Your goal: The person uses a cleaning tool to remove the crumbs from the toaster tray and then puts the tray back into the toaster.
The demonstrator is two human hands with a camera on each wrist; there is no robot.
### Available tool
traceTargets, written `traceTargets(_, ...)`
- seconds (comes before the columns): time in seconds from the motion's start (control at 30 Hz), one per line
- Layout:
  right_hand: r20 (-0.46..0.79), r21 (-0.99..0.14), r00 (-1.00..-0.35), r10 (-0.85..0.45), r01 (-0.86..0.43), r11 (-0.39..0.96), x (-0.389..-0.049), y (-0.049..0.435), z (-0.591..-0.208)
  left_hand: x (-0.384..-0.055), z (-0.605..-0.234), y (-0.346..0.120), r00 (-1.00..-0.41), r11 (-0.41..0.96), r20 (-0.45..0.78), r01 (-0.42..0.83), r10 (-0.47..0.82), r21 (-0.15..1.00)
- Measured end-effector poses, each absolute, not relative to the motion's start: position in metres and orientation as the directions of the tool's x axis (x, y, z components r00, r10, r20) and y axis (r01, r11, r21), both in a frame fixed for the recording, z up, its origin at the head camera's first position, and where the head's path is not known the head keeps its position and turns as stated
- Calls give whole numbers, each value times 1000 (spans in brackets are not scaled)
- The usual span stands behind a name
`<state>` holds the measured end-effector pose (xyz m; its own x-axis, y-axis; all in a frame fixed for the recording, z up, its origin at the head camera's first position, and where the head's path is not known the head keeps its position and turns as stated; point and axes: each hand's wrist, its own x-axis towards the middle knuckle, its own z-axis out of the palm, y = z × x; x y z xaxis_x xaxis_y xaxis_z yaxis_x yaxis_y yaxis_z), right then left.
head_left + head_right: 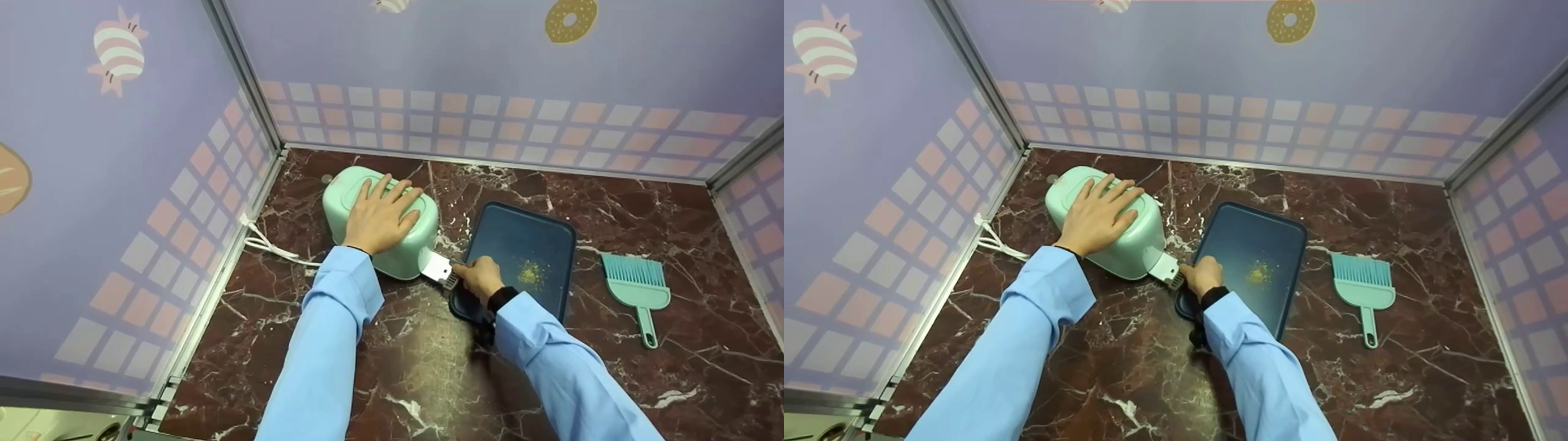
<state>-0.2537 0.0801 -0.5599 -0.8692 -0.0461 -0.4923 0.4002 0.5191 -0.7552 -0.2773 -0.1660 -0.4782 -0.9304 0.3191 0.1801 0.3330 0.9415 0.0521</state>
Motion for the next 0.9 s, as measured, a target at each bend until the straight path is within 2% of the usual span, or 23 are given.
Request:
traceTargets(0.4,-375,-672,-927,-1,271,689,-259,70,-558,-278,-478,-164,-931,942,178,332,318,53)
traceTargets(0.9,-428,-585,-899,-89,201,786,-268,64,-550,-276,-479,-167,-926,941,203,335,319,52)
